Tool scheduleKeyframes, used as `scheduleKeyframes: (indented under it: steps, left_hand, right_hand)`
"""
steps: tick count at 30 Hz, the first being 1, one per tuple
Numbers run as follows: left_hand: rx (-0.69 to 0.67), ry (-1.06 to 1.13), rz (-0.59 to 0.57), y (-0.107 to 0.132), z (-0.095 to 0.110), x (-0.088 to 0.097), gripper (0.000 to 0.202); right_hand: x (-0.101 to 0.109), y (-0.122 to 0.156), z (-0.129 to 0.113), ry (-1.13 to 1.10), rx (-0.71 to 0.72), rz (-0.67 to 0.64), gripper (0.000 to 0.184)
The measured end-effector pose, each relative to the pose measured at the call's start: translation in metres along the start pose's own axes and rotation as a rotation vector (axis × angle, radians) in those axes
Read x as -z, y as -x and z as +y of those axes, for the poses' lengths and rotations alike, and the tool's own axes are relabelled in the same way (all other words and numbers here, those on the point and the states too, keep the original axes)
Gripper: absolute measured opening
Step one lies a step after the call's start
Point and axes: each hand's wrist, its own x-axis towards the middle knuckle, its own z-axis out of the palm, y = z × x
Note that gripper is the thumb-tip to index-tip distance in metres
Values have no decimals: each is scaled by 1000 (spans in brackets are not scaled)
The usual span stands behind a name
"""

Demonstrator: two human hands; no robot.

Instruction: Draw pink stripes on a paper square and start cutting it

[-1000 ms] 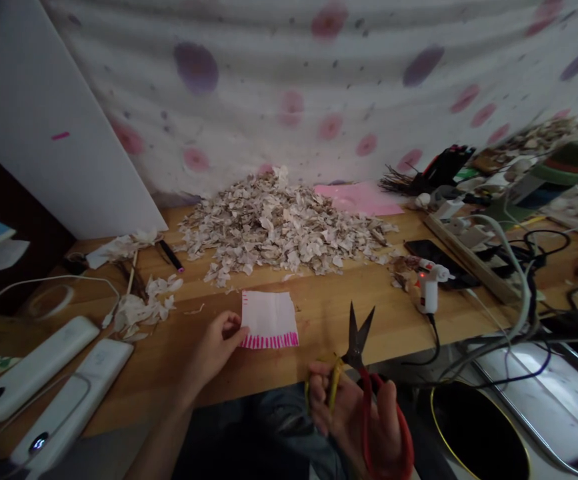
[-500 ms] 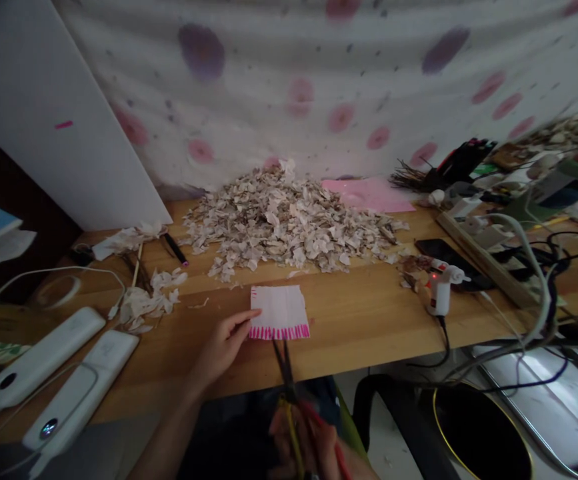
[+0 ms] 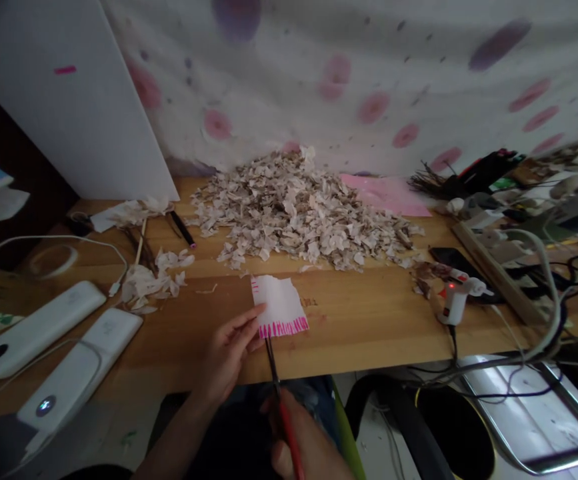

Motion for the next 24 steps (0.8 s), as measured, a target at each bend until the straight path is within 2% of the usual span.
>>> scheduleKeyframes:
  steps: [3,8,17,24]
  left_hand:
    - [-22,-22,-11,4,0,-1,54]
    - [-50,-68,-31,10,-2,-2,54]
    - [-96,-128,-59,17,-3,-8,43]
    - [-94,-159,-67,18,-2,-8,38]
  right_hand:
    - [-1,-4,-4,120,7,-24,81]
    - [-3,-5,-7,163,-36,-23,88]
    - [-2,-5,-6,132,-114,0,98]
    - [-1,-7,-14,32,-86,-11,91]
